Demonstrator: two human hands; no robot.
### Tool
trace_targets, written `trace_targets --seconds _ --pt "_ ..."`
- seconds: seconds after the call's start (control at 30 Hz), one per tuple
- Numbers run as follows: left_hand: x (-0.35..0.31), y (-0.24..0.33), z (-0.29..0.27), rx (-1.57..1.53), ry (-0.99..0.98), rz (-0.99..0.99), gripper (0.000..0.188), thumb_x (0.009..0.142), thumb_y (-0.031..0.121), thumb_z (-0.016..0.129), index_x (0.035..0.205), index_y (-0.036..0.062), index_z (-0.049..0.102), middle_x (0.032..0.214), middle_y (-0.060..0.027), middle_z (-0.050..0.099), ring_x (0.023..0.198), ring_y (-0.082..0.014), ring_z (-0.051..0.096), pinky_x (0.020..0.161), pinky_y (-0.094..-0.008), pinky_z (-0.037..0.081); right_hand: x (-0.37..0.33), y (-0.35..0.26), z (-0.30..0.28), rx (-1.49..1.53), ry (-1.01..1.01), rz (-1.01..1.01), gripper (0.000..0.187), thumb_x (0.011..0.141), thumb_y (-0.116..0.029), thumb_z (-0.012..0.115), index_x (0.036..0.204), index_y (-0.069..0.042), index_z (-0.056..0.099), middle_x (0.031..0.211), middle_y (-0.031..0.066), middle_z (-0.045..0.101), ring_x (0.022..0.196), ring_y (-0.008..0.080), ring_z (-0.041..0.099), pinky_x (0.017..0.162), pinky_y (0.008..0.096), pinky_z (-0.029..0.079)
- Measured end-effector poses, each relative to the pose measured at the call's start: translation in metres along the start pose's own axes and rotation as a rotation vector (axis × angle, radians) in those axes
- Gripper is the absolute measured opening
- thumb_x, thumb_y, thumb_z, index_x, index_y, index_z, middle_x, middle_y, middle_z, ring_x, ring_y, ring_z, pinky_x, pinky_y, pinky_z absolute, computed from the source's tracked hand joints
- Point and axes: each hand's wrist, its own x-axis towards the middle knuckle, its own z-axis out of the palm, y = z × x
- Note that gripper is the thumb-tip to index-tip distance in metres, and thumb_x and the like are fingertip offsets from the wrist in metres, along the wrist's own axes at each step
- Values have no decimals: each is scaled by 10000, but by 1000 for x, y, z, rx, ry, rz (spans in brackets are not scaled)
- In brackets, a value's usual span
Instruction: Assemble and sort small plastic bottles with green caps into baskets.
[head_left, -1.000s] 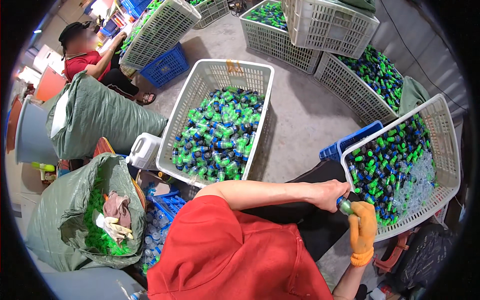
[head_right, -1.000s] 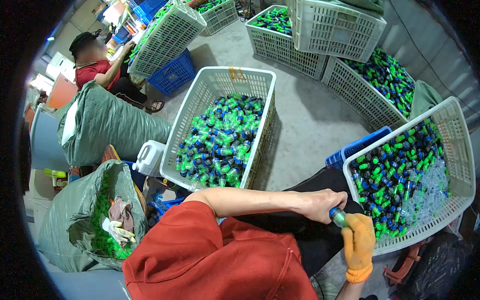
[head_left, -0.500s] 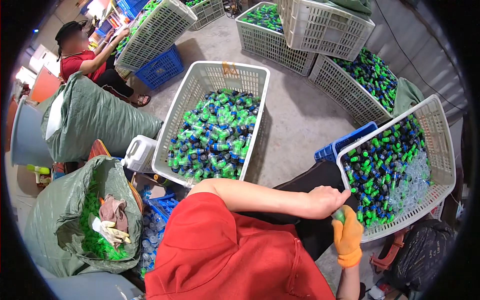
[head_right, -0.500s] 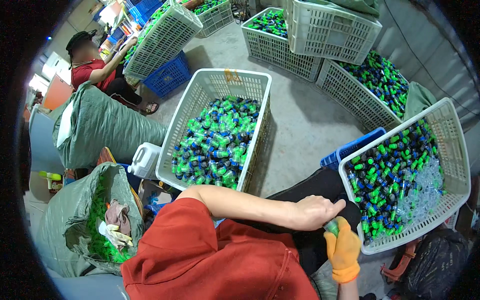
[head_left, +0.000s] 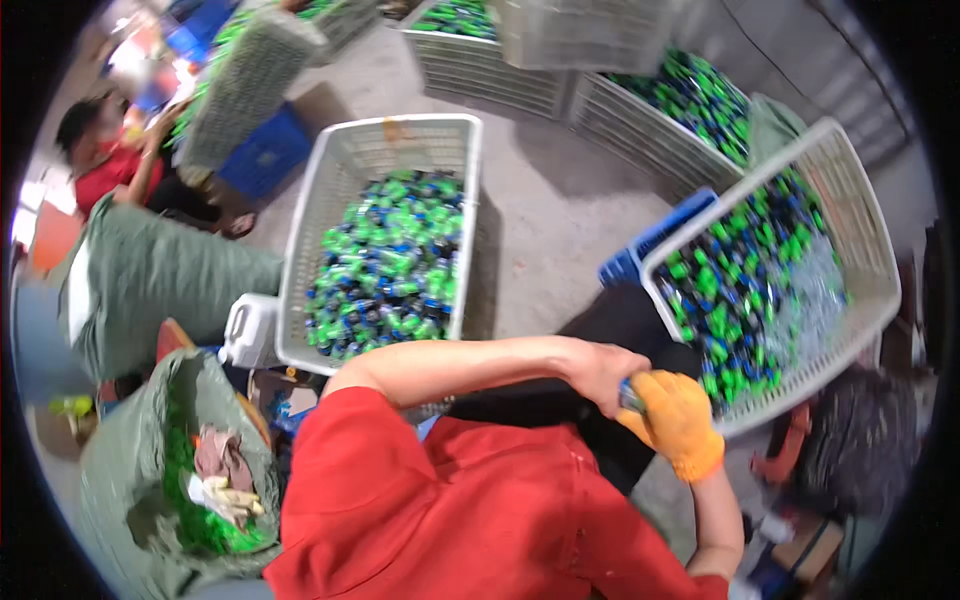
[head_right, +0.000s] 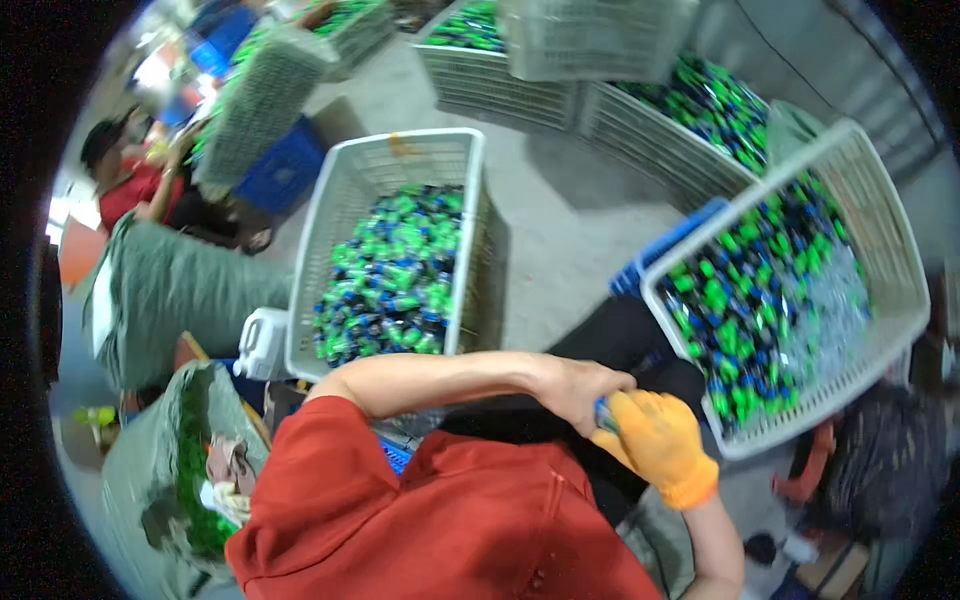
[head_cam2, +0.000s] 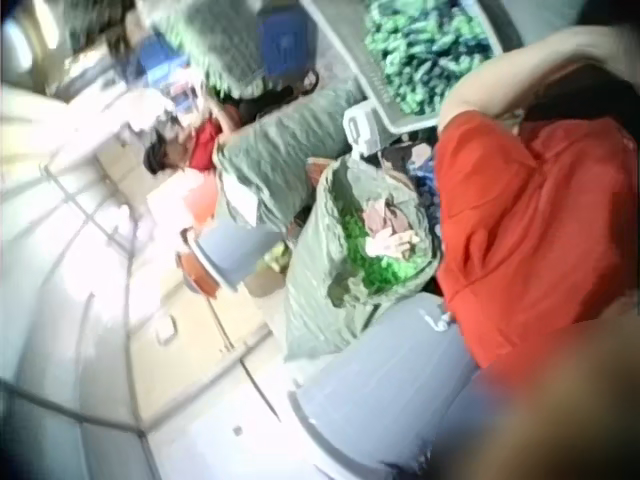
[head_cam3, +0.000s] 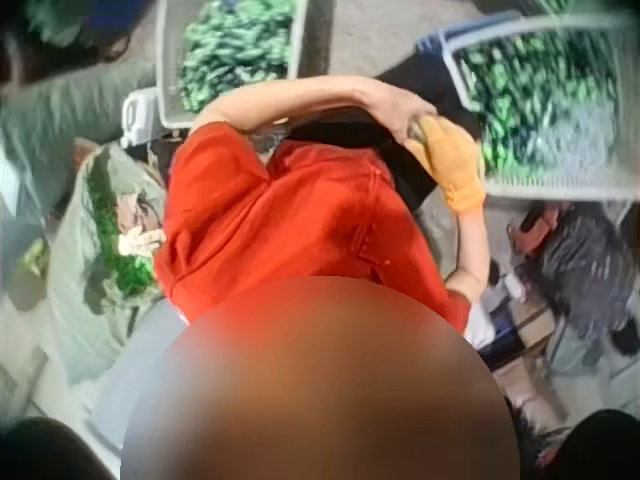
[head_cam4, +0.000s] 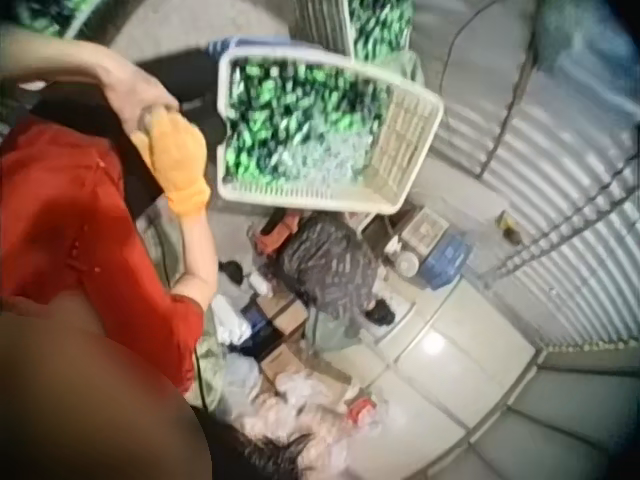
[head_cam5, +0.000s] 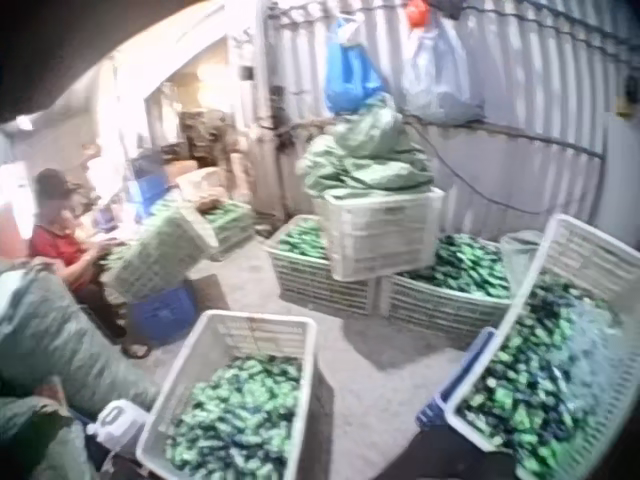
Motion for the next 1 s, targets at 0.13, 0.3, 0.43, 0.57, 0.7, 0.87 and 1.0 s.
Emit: trace_targets --seconds 0.13,0.3,0.43,0.57,0.7,0.87,1.0 --pt "-9 -13 6 13 139 -53 506 711 229 762 1108 21 528 993 -202 650 989 -354 621 821 -425 499 2 -4 28 228 198 75 339 725 -216 756 977 -80 574 845 84 606 685 282 608 595 382 465" --pt "1 -21 19 286 559 -237 288 770 116 646 998 32 491 801 -240 642 795 -456 615 684 -536 480 4 9 87 694 446 544 318 825 -87 652 1105 -41 509 913 109 609 763 252 632 664 369 494" --pt "-21 -45 -1 522 716 -361 262 757 74 638 972 74 489 737 -219 639 721 -445 624 627 -541 480 11 33 70 799 422 523 380 823 -124 666 1159 -34 512 912 107 604 738 199 618 644 333 489" --pt "-47 -75 -56 729 758 -618 276 723 74 688 951 68 533 785 -197 647 740 -406 638 642 -485 512 -16 102 36 421 351 724 419 808 -183 693 1176 -38 554 925 125 622 714 174 603 664 303 485" --pt "39 -78 -76 920 747 38 195 742 71 676 916 49 590 929 -188 640 854 -366 635 697 -418 525 -69 176 41 582 484 937 372 816 -188 675 1148 -48 579 950 125 635 704 168 604 671 303 488" --pt "188 -123 -49 1010 386 26 126 760 27 596 880 43 631 905 -153 611 823 -335 649 696 -389 539 -102 231 19 48 602 977 327 804 -232 653 1090 -83 600 929 108 640 800 279 613 717 376 496" --pt "233 -128 -46 1096 138 -153 119 802 7 523 885 38 602 953 -182 609 831 -348 649 686 -419 531 -139 279 -3 -419 570 953 301 780 -239 653 1053 -115 619 930 108 605 832 315 593 713 416 482"
